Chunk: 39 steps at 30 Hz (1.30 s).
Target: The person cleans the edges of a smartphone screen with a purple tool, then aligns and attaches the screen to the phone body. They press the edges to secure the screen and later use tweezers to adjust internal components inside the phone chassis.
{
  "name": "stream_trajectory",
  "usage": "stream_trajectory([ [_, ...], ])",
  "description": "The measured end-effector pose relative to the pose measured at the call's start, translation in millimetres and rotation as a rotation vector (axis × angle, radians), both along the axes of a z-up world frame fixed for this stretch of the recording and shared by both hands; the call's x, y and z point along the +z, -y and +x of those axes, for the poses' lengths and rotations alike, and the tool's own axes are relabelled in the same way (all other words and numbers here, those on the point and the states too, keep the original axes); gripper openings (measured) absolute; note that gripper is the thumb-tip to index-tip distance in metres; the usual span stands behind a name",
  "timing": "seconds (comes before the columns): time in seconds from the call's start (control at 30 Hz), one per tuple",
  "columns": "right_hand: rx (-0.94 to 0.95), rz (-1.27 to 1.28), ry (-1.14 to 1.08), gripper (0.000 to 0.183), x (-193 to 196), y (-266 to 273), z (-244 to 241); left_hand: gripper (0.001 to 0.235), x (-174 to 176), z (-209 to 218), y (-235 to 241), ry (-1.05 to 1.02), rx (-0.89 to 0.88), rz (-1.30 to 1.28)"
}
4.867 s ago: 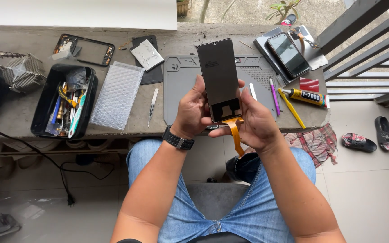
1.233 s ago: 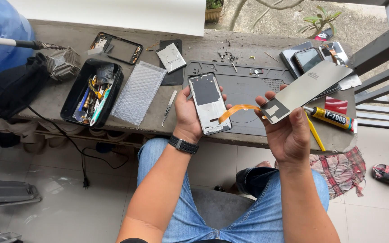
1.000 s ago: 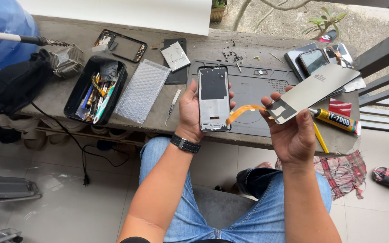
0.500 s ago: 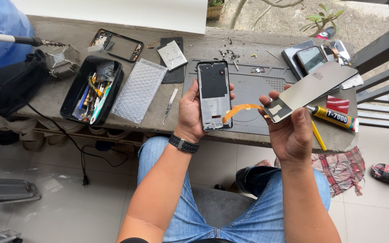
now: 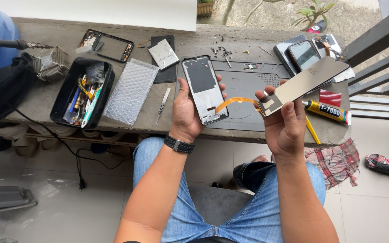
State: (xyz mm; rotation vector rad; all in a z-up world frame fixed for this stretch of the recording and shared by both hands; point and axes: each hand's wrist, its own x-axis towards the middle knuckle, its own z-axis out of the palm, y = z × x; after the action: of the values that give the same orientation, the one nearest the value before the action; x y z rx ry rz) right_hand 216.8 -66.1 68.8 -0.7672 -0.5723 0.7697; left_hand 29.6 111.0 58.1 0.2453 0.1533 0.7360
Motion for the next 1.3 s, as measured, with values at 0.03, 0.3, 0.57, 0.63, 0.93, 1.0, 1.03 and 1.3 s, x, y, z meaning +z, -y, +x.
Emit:
stream_trajectory([
  [0.03,-0.004,0.000,0.001,0.079,-0.9,0.3,1.2,0.076,-1.5,0.6,-0.6,0.001,-0.004,0.000],
  [0.3,-0.036,-0.013,0.055,0.077,-5.1,0.2,2.7,0.077,1.6,0.2,2.0,-0.033,0.042,0.032],
  [0.57,-0.096,0.001,0.186,0.072,-10.3,0.4,2.7,0.069,3.0,-0.1,2.7,-0.021,0.120,0.110],
  [0.63,-0.102,0.004,0.211,0.071,-7.8,-0.2,0.9,0.067,-0.4,0.7,-0.5,-0.016,0.143,0.127],
  [0.93,-0.154,-0.010,0.391,0.073,-0.7,0.2,-9.1,0.067,7.7,-9.2,-3.8,-0.062,0.291,0.224],
  [1.0,-0.159,-0.017,0.416,0.074,-2.6,0.7,-7.0,0.067,10.8,-10.7,-3.8,-0.039,0.311,0.225],
  [1.03,-0.158,-0.016,0.416,0.074,-1.1,-0.6,-9.3,0.067,9.7,-10.2,-5.3,-0.039,0.312,0.225],
  [1.3,-0.169,-0.059,0.540,0.075,1.6,1.0,-12.9,0.065,-4.8,-5.5,-5.5,-0.069,0.392,0.460],
])
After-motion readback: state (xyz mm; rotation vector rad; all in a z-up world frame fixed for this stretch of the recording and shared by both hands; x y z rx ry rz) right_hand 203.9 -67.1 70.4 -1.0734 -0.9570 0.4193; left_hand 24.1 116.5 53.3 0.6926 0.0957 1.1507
